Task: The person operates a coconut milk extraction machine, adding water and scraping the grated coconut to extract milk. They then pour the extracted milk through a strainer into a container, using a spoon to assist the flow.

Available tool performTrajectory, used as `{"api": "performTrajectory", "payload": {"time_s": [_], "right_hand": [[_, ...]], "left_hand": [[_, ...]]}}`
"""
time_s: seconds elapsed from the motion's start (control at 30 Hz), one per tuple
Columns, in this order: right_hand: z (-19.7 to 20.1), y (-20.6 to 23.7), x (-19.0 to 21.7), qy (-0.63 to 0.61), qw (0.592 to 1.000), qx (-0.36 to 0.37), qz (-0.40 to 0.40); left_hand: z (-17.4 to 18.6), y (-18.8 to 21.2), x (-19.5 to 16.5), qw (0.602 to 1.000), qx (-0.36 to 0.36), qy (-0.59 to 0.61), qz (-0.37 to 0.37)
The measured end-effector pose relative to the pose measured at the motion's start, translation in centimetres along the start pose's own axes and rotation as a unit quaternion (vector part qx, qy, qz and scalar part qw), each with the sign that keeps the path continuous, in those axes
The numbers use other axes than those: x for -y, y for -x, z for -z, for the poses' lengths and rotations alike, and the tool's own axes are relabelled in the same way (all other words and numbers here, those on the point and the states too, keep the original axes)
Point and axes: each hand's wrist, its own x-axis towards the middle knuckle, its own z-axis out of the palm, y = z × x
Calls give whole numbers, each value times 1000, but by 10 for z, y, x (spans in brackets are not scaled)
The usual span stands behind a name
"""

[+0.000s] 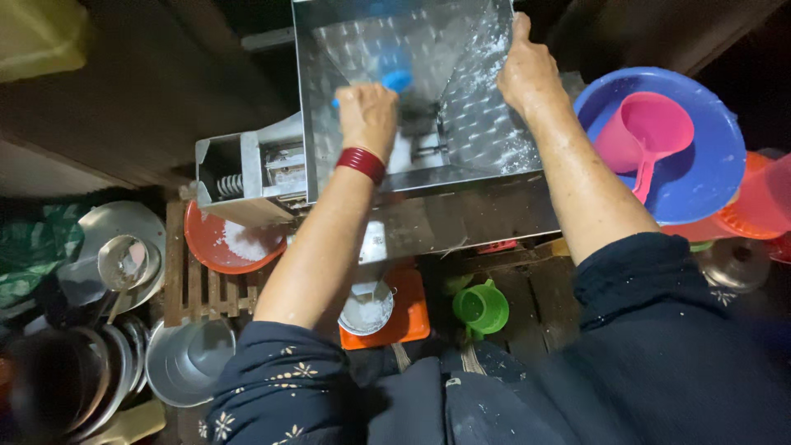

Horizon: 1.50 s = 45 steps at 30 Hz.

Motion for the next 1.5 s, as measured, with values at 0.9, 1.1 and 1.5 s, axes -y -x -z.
{"api": "performTrajectory", "payload": {"time_s": [0.9,1.1,1.5], "right_hand": [[-1,-1,-1,-4,1000,-2,7],[0,-1,-2,-14,1000,-12,25],[-2,-2,-3,0,1000,-11,28]], "left_hand": [[2,-5,-8,995,77,49,31],[8,6,12,982,179,48,-20],[20,0,-25,977,142,135,-85]]}}
